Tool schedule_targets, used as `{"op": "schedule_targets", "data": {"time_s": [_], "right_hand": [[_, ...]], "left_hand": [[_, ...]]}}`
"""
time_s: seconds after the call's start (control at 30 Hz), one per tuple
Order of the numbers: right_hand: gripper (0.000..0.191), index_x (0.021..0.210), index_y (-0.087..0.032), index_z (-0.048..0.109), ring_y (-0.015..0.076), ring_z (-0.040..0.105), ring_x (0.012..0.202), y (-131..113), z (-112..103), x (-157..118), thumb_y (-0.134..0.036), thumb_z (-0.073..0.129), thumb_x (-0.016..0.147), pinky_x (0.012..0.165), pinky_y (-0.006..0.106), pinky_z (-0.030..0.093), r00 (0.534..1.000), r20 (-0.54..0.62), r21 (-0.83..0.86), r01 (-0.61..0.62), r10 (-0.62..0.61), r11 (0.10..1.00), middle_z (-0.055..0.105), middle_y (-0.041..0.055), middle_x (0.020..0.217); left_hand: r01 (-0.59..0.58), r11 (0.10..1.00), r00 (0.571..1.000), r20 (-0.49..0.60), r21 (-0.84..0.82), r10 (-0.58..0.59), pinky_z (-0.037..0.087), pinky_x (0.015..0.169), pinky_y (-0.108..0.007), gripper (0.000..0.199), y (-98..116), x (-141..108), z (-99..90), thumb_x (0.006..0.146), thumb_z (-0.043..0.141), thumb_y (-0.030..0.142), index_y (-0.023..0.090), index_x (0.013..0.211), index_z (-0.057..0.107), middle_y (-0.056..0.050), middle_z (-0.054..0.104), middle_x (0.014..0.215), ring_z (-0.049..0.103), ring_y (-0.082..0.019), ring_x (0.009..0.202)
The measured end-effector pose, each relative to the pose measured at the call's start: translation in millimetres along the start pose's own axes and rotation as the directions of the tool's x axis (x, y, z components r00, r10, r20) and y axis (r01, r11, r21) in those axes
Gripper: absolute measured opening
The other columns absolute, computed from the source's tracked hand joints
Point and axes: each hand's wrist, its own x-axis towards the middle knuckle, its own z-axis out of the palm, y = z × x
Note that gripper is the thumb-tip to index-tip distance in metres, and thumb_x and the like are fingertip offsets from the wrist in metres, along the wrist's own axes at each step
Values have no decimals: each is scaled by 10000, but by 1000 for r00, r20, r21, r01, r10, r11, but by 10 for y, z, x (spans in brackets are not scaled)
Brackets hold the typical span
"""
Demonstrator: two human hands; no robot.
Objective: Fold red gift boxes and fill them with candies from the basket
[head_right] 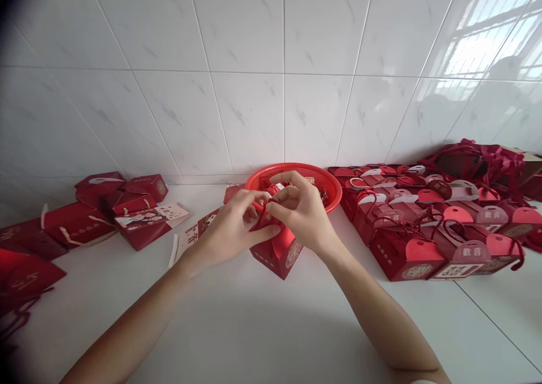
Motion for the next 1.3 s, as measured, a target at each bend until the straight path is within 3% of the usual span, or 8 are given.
{"op": "schedule_targets", "data": {"time_s": [0.17, 0.5, 0.73, 0.87, 0.97, 1.1, 1.2, 1.3], "right_hand": [[363, 1059, -223, 551, 188, 681, 692, 40, -19, 23, -185, 687, 725, 692, 347, 547, 992, 112, 63, -62, 54, 996, 655, -30, 705], [288, 956, -192, 553, 143, 626, 602, 220, -116, 127, -97, 614, 690, 585, 269, 489, 942, 303, -57, -133, 144, 990, 648, -35, 660], [263, 979, -199, 605, 141, 642, 637, 78, -462, -221, -152, 665, 728, 609, 286, 555, 995, 65, -133, -65, 74, 989, 610, -28, 736], [258, 993, -211, 641, 162, 678, 674, -251, -928, -632, -236, 726, 751, 603, 290, 561, 994, -109, -241, -26, 0, 970, 657, 2, 799], [264, 992, -223, 669, 176, 693, 694, -525, -1326, -926, -288, 760, 753, 624, 309, 563, 937, -339, -317, -32, -81, 948, 686, 18, 792], [298, 873, -212, 695, 167, 655, 637, -778, -1852, -1237, -291, 840, 625, 613, 341, 540, 720, -685, -336, -180, -109, 924, 678, 49, 746], [264, 742, -216, 703, 187, 652, 640, -763, -2278, -1431, -286, 872, 552, 570, 351, 533, 652, -758, -333, -342, -33, 879, 684, 98, 780], [155, 701, -212, 705, 187, 645, 592, -580, -2716, -1594, -334, 800, 692, 518, 342, 515, 595, -781, -506, -428, -188, 749, 686, 116, 734]], "left_hand": [[32, 991, 979, 194, 133, -58, 465, 621, -318, 229, -60, 22, 76, 829, 608, 410, 213, 799, 494, -21, 550, 918, 569, -192, 781], [16, 989, 901, 427, 148, -78, 460, 654, -332, 255, -175, 94, 132, 851, 584, 454, 212, 933, 581, -21, 641, 880, 622, -242, 819], [10, 999, 879, 477, -37, 9, 468, 1027, -449, 733, -206, 120, 107, 758, 715, 622, 275, 1377, 533, -86, 561, 1435, 506, -355, 1315], [50, 986, 882, 470, -156, 30, 415, 1129, -431, 682, -272, 175, 62, 823, 666, 608, 296, 1414, 527, -52, 497, 1518, 445, -311, 1404], [85, 981, 906, 423, -173, -4, 435, 1124, -414, 602, -305, 234, 26, 815, 658, 627, 293, 1315, 621, -39, 572, 1453, 488, -304, 1375], [116, 975, 916, 401, -189, -32, 460, 1107, -406, 542, -325, 289, -35, 787, 683, 623, 275, 1203, 696, -53, 644, 1366, 543, -297, 1326], [109, 976, 925, 380, -190, -30, 477, 1092, -408, 520, -362, 317, -82, 769, 704, 612, 278, 1167, 720, -54, 673, 1324, 578, -294, 1286], [104, 979, 934, 356, -175, -35, 488, 1077, -377, 503, -411, 345, -119, 762, 712, 615, 299, 1152, 729, -42, 686, 1305, 584, -283, 1280]]}}
